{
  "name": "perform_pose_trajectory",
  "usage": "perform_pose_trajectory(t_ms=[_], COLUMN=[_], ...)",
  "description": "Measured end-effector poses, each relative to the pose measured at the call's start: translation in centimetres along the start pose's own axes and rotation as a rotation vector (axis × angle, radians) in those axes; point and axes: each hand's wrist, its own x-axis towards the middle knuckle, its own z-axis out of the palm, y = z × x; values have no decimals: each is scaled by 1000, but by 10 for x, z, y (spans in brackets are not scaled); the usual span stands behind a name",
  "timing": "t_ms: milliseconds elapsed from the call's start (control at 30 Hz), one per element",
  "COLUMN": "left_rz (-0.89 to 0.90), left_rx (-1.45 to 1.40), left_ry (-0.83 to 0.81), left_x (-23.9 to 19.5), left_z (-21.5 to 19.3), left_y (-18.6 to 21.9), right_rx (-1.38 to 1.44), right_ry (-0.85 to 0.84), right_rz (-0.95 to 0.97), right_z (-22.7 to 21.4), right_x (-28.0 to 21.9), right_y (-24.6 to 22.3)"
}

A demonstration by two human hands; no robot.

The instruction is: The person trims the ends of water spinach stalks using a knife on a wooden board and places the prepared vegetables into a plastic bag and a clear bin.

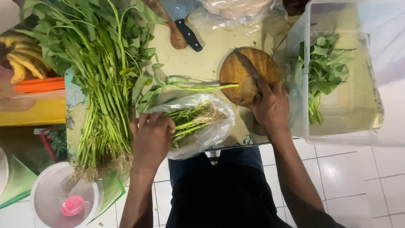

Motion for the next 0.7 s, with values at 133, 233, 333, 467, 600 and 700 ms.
perform_pose_trajectory(t_ms=[133, 233, 333, 467, 600, 700], left_rz=[9, -36, -116, -139, -241, -349], left_rx=[17, -45, -163, -205, -311, -834], left_ry=[26, 162, 228, 306, 300, 108], left_x=[-5, -14, -21, -31, -41, -34], left_z=[8, 11, 14, 7, -3, 5], left_y=[0, 4, 8, 8, 2, 5], right_rx=[-123, -86, 15, -2, 64, 372], right_ry=[42, 97, 17, -95, 3, -60], right_rz=[-68, -153, -312, -374, -363, -154], right_z=[2, 7, 17, 36, 37, 32], right_x=[2, 6, 13, 28, 33, 36], right_y=[-1, -15, -28, -40, -43, -43])
